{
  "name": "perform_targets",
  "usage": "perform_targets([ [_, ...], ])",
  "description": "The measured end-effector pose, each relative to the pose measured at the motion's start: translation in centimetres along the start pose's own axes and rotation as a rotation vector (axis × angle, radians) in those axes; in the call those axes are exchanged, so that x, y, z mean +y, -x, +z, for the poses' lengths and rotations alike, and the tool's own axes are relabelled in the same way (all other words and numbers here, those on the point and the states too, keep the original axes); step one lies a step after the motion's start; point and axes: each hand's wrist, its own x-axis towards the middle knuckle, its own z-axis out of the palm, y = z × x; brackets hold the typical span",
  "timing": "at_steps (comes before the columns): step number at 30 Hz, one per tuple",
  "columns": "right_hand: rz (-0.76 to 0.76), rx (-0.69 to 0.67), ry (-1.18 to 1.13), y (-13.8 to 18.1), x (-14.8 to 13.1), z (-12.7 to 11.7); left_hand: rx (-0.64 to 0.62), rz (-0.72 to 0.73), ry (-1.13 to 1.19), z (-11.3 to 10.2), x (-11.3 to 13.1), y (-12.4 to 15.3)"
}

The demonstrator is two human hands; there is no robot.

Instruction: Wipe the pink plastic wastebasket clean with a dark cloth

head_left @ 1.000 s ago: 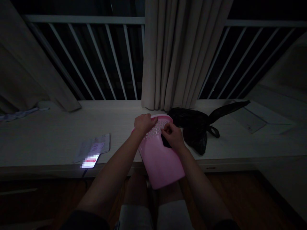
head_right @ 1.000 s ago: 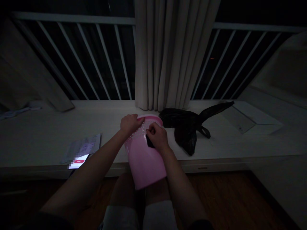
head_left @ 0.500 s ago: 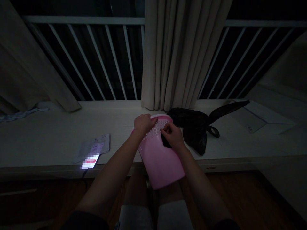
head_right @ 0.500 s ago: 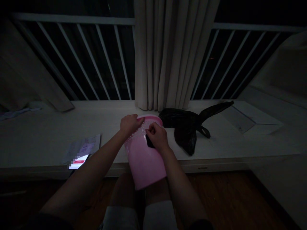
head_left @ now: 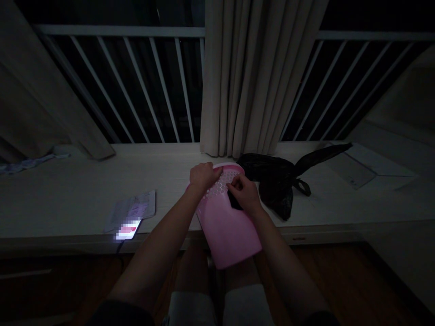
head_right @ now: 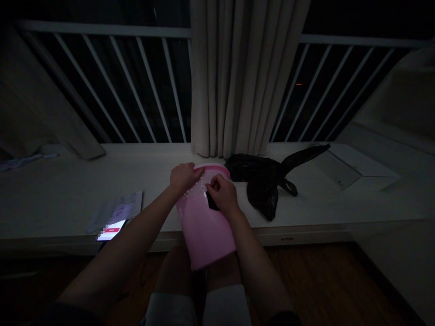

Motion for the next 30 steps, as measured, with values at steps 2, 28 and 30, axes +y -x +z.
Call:
perform_targets([
  [2, 0.003, 0.005, -0.004, 0.02, -0.09, -0.01, 0.002, 0.0, -0.002, -0.02, -0.02, 0.02],
  [28, -0.028, 0.004, -0.001, -0.08, -0.19, -0.13, 0.019, -0.021, 0.006, 0.29, -0.22, 0.22],
  [30, -0.032, 0.004, -0.01, -0.1, -0.23, -0.2, 0.024, -0.018, 0.005, 0.37, -0.22, 0.19],
])
